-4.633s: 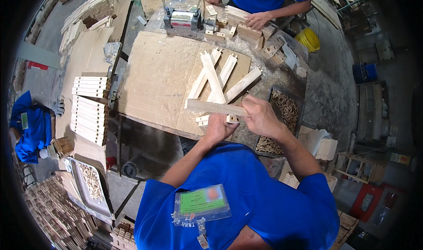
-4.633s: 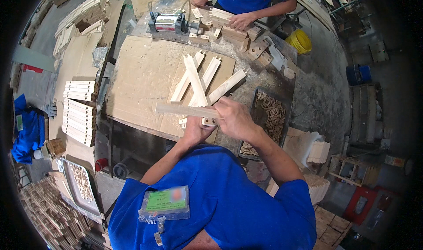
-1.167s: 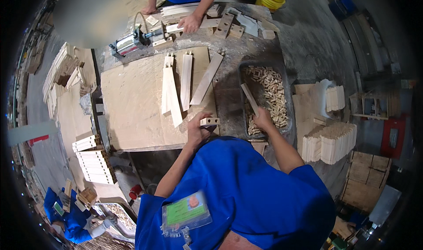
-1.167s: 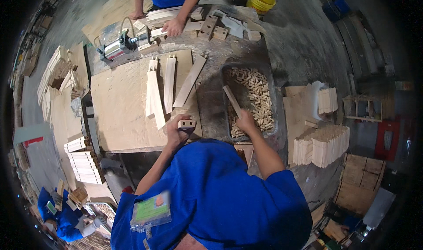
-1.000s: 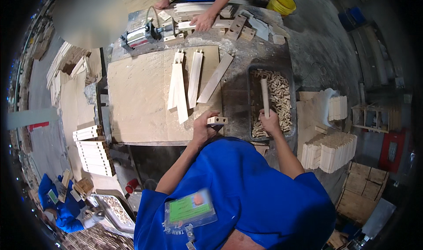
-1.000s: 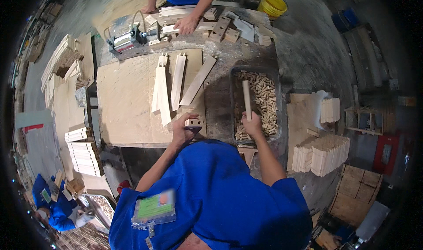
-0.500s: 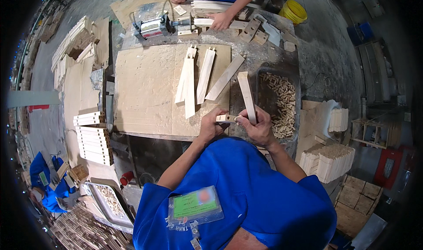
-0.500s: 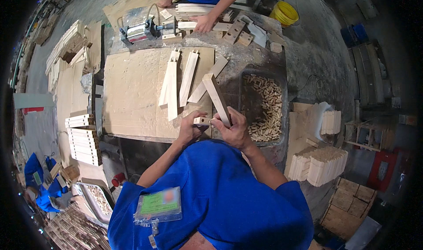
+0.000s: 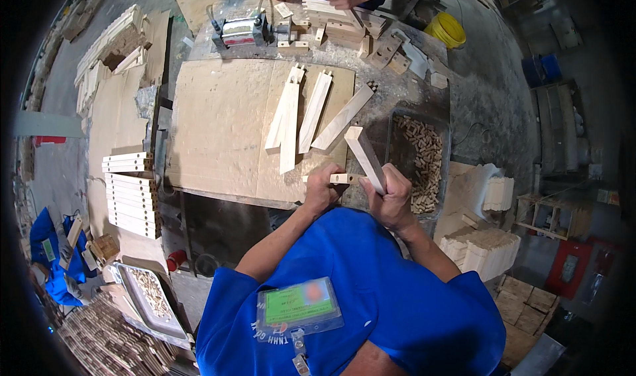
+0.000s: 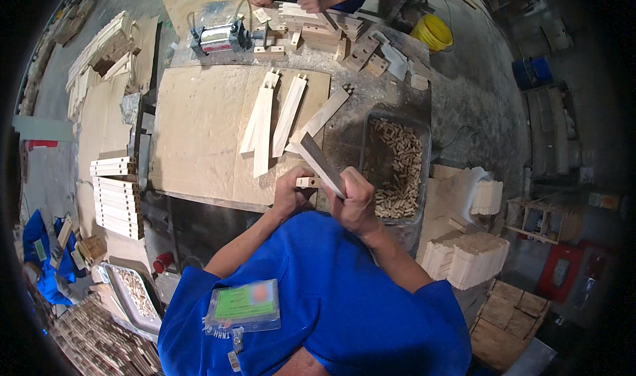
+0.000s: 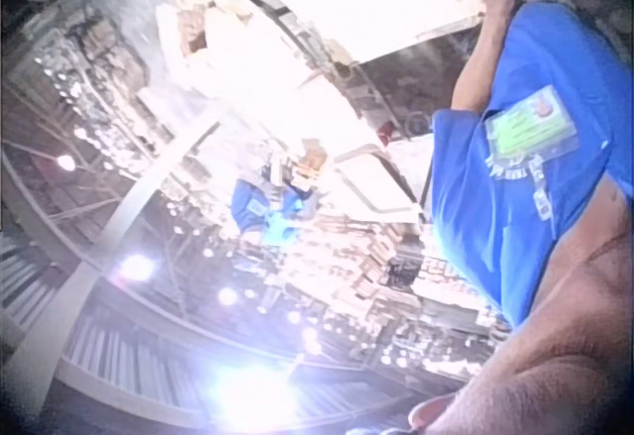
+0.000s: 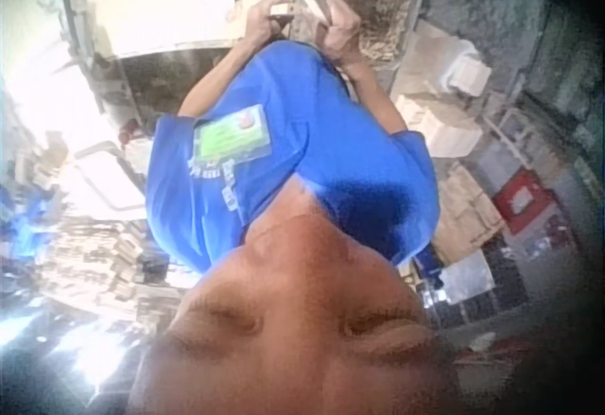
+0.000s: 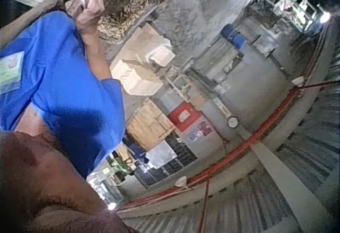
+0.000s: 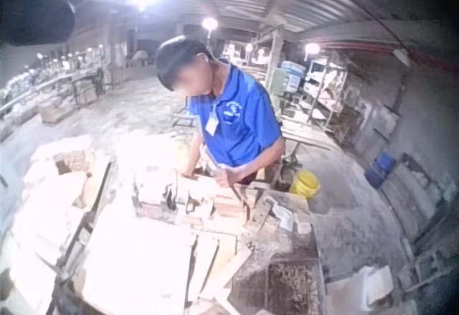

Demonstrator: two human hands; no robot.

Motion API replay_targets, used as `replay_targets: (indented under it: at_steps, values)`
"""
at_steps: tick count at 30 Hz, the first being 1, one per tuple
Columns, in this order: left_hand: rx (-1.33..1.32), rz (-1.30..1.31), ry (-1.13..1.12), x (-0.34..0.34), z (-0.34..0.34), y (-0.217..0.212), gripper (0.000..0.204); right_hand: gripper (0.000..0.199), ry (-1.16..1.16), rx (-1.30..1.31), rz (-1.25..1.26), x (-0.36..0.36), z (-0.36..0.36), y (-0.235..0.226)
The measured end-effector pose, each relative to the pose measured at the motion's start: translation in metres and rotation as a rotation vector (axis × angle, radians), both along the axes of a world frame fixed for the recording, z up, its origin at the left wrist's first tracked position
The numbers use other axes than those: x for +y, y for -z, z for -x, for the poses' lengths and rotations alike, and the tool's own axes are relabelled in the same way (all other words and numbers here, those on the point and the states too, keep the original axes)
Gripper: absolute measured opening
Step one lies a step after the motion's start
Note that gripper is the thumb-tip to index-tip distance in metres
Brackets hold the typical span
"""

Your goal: The person repeatedly picks up small wooden blocks with holes and inserts wooden dowels into them using a wooden mallet. They place the assembled pieces on the workbench and continue the process with additional blocks and dowels.

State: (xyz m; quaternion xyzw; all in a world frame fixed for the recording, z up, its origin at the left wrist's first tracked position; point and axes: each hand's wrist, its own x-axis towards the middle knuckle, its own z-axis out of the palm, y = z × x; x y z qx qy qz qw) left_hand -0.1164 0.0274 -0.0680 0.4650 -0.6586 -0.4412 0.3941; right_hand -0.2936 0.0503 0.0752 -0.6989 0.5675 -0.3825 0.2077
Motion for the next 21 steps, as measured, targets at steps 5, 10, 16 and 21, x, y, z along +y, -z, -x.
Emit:
replay_targets:
  at_steps: [5,10,16,21]
  values:
    - [-0.031,0.025,-0.055,-0.002,0.004,0.007,0.021,0.019,0.081,0.012,-0.054,0.0,-0.008,0.005]
    - [0.004,0.059,-0.063,-0.005,0.004,0.002,0.021,0.02,0.132,-0.089,-0.198,-0.004,-0.013,-0.003]
    - [0.008,0.056,-0.085,-0.005,0.003,0.002,0.025,0.019,0.139,-0.121,-0.221,-0.004,-0.015,0.0]
    - [0.003,0.025,-0.112,-0.004,0.002,-0.001,0.03,0.013,0.165,-0.407,-0.483,0.002,0.001,-0.009]
